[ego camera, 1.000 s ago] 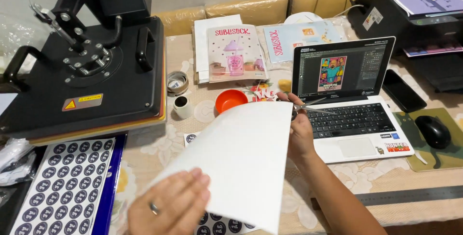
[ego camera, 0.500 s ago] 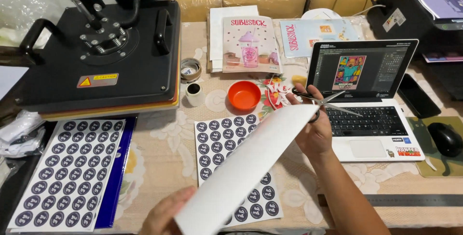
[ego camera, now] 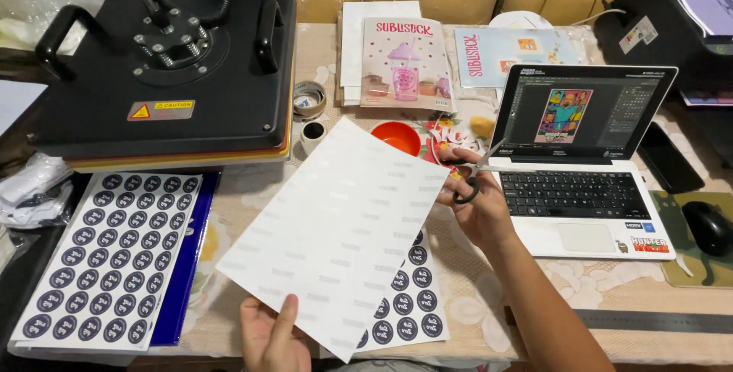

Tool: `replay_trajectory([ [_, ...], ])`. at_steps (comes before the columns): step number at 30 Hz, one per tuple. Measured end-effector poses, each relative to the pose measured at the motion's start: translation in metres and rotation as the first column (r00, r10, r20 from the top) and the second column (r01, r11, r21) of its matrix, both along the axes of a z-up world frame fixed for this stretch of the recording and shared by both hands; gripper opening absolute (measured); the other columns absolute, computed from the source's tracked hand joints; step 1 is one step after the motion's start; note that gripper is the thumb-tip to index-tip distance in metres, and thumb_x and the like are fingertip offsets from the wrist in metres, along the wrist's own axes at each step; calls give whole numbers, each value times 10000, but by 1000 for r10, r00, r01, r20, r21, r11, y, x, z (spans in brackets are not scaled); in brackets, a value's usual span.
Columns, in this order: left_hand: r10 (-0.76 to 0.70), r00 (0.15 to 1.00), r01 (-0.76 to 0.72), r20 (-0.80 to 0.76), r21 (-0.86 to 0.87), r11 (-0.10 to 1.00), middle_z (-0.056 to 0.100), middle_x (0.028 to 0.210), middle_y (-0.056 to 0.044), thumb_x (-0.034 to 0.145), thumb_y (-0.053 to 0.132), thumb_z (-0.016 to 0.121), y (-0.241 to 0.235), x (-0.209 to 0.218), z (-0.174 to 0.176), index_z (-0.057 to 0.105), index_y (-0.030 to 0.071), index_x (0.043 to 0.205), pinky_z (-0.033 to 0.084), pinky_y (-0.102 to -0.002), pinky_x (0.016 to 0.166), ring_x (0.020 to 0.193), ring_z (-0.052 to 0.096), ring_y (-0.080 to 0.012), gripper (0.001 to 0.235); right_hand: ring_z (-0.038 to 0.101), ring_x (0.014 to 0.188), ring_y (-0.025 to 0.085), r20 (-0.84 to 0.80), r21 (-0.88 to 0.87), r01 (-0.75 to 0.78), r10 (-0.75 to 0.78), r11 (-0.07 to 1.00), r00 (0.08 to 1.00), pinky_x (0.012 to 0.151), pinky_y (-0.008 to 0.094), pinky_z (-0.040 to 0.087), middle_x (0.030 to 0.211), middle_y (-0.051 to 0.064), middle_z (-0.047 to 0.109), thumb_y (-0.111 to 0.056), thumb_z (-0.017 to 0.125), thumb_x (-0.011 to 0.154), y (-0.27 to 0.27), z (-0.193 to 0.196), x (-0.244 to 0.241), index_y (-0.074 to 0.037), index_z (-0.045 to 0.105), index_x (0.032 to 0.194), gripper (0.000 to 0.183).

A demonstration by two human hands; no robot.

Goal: The person peels small circular stickers from a backing sheet and places them onto a white transfer sheet. They then pick up a sheet of printed circular stickers and a roll of tape, preparing to continue the process.

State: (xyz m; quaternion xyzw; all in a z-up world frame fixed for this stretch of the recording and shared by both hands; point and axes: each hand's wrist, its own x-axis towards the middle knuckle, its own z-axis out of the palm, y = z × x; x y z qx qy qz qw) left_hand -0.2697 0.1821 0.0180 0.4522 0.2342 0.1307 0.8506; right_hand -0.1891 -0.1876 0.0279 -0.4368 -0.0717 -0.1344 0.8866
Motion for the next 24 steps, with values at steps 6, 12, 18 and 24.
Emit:
replay_trajectory([
  [6, -94, 988, 76, 121, 150, 986, 758, 1352, -278, 861, -85, 772, 30, 3, -11, 560, -35, 1360, 630, -548, 1106, 1282, 725, -411, 545, 763, 1066, 228, -78, -53, 6, -10, 999, 997, 858, 451, 720, 1592, 232, 614, -71, 760, 1017, -7, -14, 5, -63, 564, 1547, 565],
  [12, -145, 948, 27, 282, 384, 923, 775, 1287, -267, 934, -19, 801, 71, 32, -3, 630, -65, 1367, 638, -416, 1102, 1191, 764, -330, 468, 836, 1101, 314, -50, -76, -65, 61, 995, 997, 796, 418, 724, 1609, 229, 610, -155, 773, 1046, -13, -6, 2, -63, 539, 1571, 582],
  [18, -371, 924, 230, 96, 636, 737, 793, 1356, -283, 993, 13, 739, 95, 61, 76, 653, -99, 1429, 659, -402, 1047, 1211, 790, -328, 458, 818, 1091, 329, 7, -57, -123, 124, 991, 992, 783, 461, 736, 1586, 256, 579, -157, 785, 1048, -14, 3, -2, -28, 512, 1593, 623],
  [24, -697, 716, 499, 40, 668, 552, 842, 1203, -192, 979, 28, 773, 93, 128, 115, 694, -51, 1362, 702, -389, 904, 1048, 814, -254, 399, 830, 1125, 376, 93, 11, -82, 81, 997, 992, 656, 370, 744, 1592, 295, 596, -197, 705, 1089, -24, 2, 5, -10, 507, 1609, 587],
])
